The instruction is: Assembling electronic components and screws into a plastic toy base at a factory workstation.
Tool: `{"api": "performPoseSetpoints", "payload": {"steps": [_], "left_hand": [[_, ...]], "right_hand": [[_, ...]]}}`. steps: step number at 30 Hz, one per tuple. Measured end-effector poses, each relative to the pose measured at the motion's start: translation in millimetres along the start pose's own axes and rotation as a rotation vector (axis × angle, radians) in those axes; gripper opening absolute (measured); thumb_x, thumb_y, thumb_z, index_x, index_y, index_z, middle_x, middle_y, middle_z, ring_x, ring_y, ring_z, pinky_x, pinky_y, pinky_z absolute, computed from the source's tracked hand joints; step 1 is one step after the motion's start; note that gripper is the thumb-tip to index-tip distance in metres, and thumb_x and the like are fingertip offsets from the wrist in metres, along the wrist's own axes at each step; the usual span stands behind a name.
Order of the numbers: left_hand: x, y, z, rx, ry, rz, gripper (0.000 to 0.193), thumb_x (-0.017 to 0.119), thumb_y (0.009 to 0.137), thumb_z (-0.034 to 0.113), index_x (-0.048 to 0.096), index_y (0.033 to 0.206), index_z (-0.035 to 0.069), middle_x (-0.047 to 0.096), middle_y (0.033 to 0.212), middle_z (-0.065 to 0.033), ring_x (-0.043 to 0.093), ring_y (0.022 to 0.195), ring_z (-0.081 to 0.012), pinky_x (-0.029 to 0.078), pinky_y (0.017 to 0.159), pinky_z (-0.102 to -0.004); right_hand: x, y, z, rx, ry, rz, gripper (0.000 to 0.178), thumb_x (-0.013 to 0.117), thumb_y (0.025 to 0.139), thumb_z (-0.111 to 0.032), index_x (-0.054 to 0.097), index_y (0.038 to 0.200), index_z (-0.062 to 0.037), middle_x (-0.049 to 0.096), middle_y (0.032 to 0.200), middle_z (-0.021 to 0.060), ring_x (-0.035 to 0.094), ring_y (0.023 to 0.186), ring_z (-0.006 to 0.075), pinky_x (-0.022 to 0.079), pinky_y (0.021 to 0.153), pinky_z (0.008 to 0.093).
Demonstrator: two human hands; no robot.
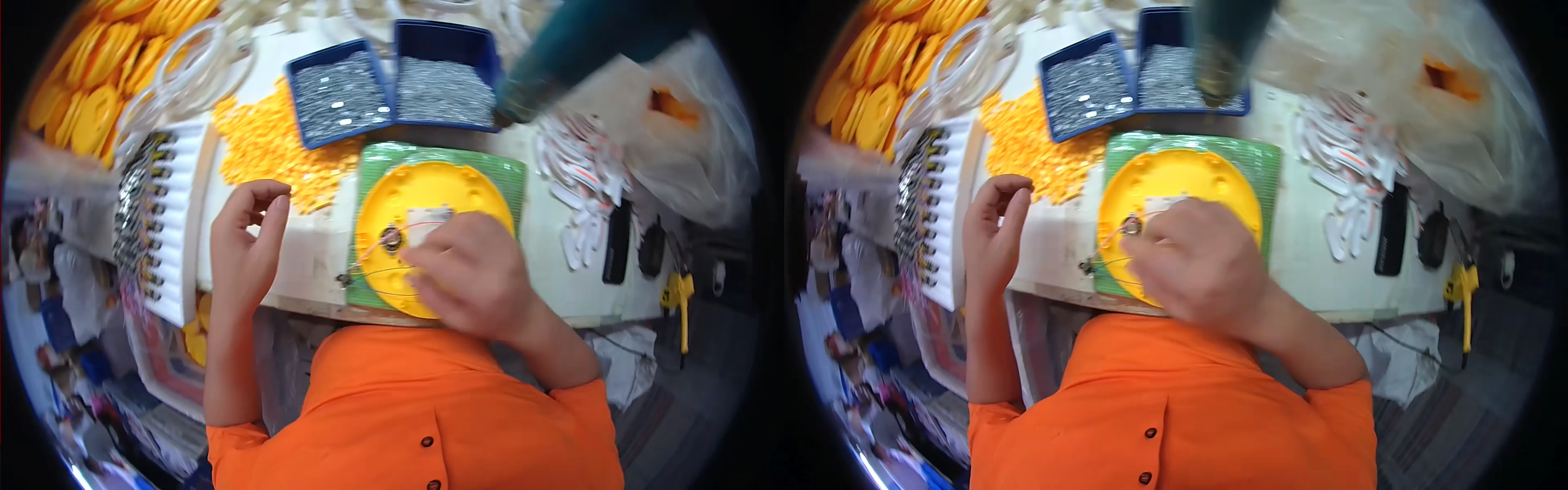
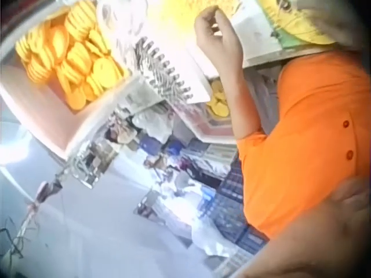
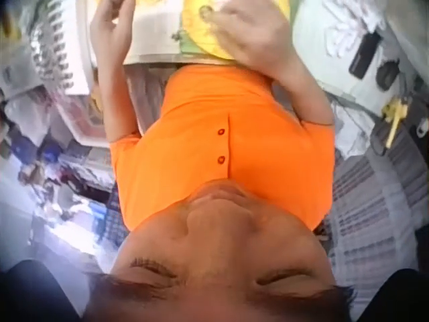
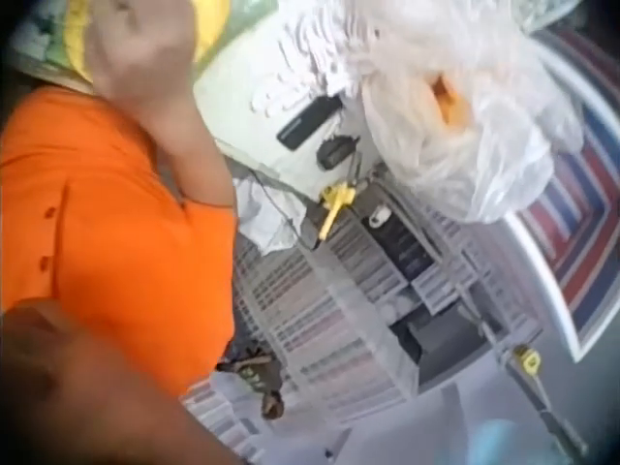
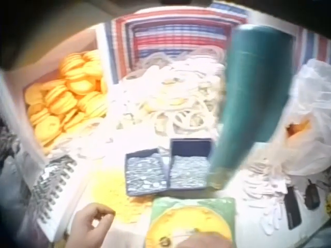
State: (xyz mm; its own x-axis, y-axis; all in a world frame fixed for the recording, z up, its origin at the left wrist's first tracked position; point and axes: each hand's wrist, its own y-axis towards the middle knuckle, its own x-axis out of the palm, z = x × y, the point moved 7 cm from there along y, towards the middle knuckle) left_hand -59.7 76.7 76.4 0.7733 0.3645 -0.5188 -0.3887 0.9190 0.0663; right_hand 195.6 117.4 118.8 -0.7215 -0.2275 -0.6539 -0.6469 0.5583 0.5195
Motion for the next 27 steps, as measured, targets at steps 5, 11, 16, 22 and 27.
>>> {"api": "performPoseSetpoints", "payload": {"steps": [5,11,16,22,27], "left_hand": [[-0.5,-14.0,-27.2,-0.067,0.076,0.067,0.008,0.069,0.094,0.008,0.07,0.1,0.003,0.067,0.092,-0.005,0.062,0.079,-0.0143,0.048,0.067,-0.0285],[24.5,2.3,-3.0,0.357,0.412,0.079,0.01,0.075,0.085,0.008,0.072,0.094,0.004,0.066,0.092,-0.011,0.064,0.084,-0.0306,0.052,0.074,-0.0409],[51.5,25.8,5.6,0.505,0.492,-0.017,0.01,0.077,0.082,0.009,0.073,0.09,0.007,0.065,0.092,-0.0091,0.064,0.088,-0.0303,0.051,0.079,-0.0424],[47.5,24.6,4.7,0.453,0.405,-0.048,0.013,0.078,0.081,0.01,0.073,0.093,0.007,0.065,0.091,-0.0099,0.064,0.09,-0.031,0.052,0.078,-0.0412],[31.0,-3.4,-24.0,-0.043,-0.143,-0.01,0.013,0.072,0.094,0.007,0.072,0.106,0.004,0.07,0.097,-0.0041,0.065,0.085,-0.0143,0.052,0.076,-0.0295]], "right_hand": [[81.1,11.5,-29.6,-0.251,-0.165,-0.316,0.029,0.079,0.076,-0.018,0.071,0.101,-0.0068,0.064,0.102,0.0057,0.062,0.099,0.0248,0.049,0.085,0.041],[75.7,15.3,-24.4,-0.152,-0.042,-0.388,0.032,0.08,0.075,-0.018,0.071,0.105,-0.0088,0.065,0.103,0.004,0.061,0.104,0.0256,0.05,0.087,0.0424],[64.9,13.9,-21.1,-0.086,0.007,-0.304,0.036,0.082,0.076,-0.016,0.073,0.11,-0.011,0.067,0.108,0.0026,0.06,0.103,0.0273,0.05,0.089,0.0446],[49.1,16.1,-12.4,-0.009,-0.005,-0.21,0.033,0.082,0.078,-0.014,0.074,0.11,-0.0104,0.07,0.107,0.0032,0.061,0.103,0.0286,0.047,0.092,0.0442],[42.0,22.2,3.7,0.095,0.009,-0.151,0.03,0.083,0.078,-0.012,0.074,0.107,-0.0087,0.073,0.105,0.0051,0.064,0.105,0.0297,0.045,0.096,0.0432]]}}
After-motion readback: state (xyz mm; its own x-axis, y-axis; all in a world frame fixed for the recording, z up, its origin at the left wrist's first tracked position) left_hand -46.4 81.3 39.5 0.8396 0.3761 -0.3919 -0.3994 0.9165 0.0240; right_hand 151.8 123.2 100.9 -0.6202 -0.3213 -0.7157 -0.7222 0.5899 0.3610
